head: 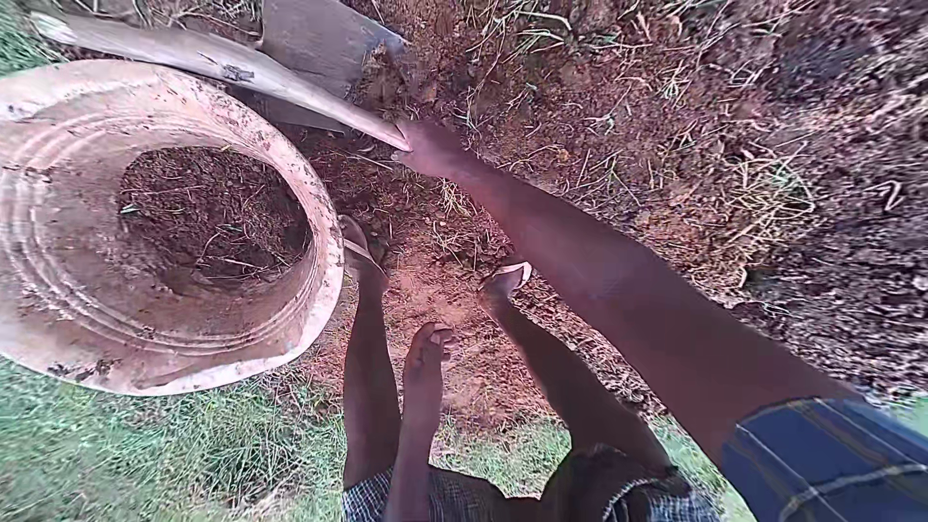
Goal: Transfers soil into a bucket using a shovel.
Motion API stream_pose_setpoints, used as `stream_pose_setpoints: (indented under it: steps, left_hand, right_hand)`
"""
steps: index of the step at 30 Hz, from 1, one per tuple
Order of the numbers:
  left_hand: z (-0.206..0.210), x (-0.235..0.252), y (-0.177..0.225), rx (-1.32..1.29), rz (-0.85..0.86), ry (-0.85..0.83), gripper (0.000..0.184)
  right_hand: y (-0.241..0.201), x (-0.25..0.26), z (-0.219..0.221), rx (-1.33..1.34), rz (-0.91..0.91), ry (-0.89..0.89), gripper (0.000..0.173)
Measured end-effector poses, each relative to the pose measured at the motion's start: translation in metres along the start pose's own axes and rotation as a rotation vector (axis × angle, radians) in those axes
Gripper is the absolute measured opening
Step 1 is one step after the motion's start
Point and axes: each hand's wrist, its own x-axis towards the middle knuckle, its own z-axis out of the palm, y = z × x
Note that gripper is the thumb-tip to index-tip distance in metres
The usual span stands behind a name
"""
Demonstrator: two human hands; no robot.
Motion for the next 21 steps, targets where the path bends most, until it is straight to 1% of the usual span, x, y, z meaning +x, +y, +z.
stream_pose_setpoints:
  steps: [7,10,13,16,18,21]
  left_hand:
    - [0.018,0.002,-0.019,0.077,-0.007,0.012,0.037]
    - [0.022,0.002,-0.018,0.126,-0.015,0.019,0.038]
    - [0.027,0.003,-0.020,0.147,-0.028,0.024,0.039]
    - [0.023,0.006,-0.018,0.169,-0.010,0.021,0.041]
    - [0.022,0.004,-0.020,0.172,-0.022,0.014,0.040]
    - [0.020,0.006,-0.016,0.187,-0.041,0.012,0.039]
  right_hand:
    - [0.074,-0.077,-0.004,0.084,0.094,-0.018,0.051]
    - [0.082,-0.104,0.001,0.107,0.139,-0.045,0.050]
    - [0.096,-0.141,0.003,0.121,0.189,-0.083,0.054]
    - [0.101,-0.177,0.001,0.094,0.225,-0.131,0.048]
    - [0.113,-0.202,0.007,0.056,0.246,-0.179,0.045]
    - [0.124,-0.206,0.015,-0.047,0.199,-0.216,0.040]
